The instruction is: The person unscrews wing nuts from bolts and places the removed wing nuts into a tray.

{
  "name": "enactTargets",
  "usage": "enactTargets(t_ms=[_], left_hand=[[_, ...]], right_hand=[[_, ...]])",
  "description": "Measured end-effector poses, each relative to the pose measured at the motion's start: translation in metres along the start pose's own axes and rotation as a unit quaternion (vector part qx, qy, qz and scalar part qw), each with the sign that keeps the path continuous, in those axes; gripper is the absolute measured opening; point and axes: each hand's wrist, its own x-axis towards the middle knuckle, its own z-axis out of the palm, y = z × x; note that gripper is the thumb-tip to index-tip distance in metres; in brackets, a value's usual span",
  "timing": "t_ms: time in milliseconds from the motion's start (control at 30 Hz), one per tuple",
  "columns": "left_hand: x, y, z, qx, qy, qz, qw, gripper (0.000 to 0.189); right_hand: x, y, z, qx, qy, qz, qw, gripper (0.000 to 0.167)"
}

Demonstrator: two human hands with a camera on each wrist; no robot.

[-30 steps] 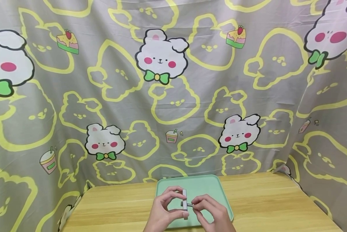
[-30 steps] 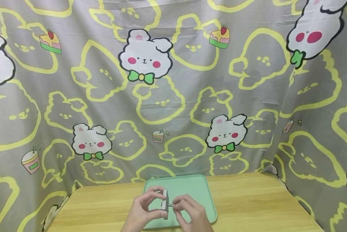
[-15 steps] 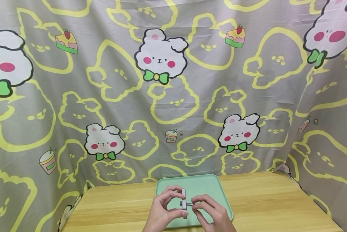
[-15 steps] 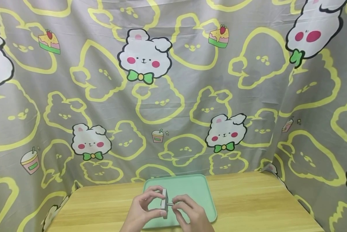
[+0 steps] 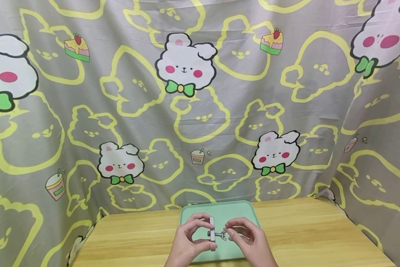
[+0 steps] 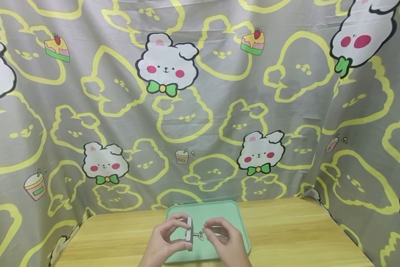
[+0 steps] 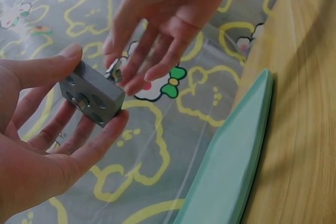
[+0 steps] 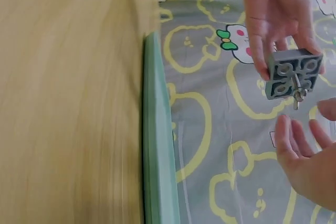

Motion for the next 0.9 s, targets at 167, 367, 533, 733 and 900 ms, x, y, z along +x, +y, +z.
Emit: enactTargets(t_ms=[167,367,533,733,900], left_hand=[[-0.001,0.000,0.000,0.012,-0.010,-0.010,0.9998,0.039],[-0.001,-0.002,0.002,0.013,-0.015,-0.012,0.9997,0.038],[0.000,-0.003,0.004,0.010,-0.021,-0.013,0.9996,0.036],[0.001,-0.004,0.006,0.010,-0.031,-0.012,0.9994,0.034],[0.001,-0.006,0.006,0.016,-0.031,-0.012,0.9993,0.038]], right_hand=[[0.004,0.000,-0.006,0.066,-0.043,0.076,0.9940,0.035],[0.005,0.001,-0.011,0.104,-0.093,0.141,0.9800,0.039],[0.006,0.006,-0.014,0.135,-0.121,0.176,0.9675,0.038],[0.007,0.010,-0.016,0.149,-0.136,0.187,0.9615,0.034],[0.007,0.011,-0.017,0.151,-0.136,0.188,0.9609,0.031]])
